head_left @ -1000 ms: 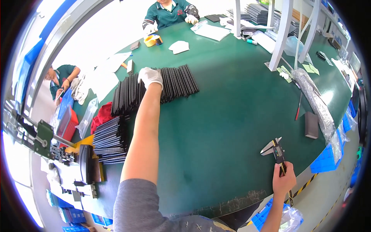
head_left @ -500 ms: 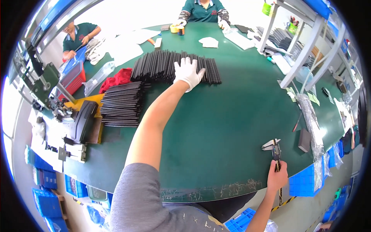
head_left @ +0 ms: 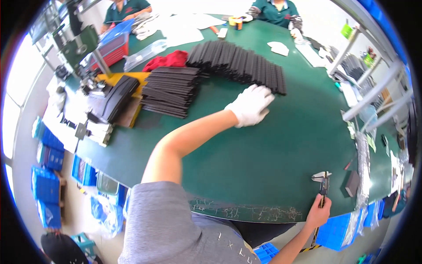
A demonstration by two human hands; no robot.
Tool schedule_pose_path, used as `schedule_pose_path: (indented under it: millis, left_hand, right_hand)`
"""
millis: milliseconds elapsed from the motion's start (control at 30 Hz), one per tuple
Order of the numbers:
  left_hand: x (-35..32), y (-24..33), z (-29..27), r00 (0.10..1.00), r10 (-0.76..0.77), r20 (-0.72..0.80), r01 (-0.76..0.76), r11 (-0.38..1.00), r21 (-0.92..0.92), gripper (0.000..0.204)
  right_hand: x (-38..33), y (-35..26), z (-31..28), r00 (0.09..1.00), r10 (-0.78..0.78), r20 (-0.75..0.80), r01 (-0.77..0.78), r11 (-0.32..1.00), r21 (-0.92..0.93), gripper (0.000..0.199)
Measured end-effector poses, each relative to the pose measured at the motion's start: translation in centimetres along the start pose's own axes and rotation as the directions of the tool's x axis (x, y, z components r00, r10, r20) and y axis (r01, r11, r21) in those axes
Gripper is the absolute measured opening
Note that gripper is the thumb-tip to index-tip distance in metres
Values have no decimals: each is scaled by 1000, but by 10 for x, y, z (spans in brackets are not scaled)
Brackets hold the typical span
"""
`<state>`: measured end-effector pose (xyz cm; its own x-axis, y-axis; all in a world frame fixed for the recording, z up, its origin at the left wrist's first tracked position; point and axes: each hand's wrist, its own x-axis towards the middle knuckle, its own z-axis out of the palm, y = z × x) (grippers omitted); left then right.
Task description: Use a digital caliper to measure the dimensions of small black cylindrical components in an industrial setting.
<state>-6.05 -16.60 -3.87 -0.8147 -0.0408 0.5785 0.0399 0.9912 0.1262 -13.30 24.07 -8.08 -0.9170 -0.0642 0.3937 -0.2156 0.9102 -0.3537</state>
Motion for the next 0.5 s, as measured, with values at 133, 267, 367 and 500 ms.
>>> schedule_pose_path:
  millis: [133, 267, 367, 500]
  left_hand:
    - [-116, -2, -93, 990, -118, 74, 106, 983, 153, 32]
    - [-179, -33, -148, 934, -357, 0, 316, 828, 463, 45]
    - [-177, -55, -159, 883, -364, 296, 200, 863, 465, 51]
    - [-180, -61, -151, 848, -402, 346, 220, 860, 461, 46]
  right_hand:
    - [1, 2, -5, 1000, -10, 23, 10, 1000, -24, 36]
    - [7, 3, -1, 999, -30, 44, 31, 999, -26, 36]
    - [7, 6, 2, 999, -21, 44, 22, 999, -27, 35]
    - [9, 8, 4, 998, 6, 61, -5, 1000, -25, 35]
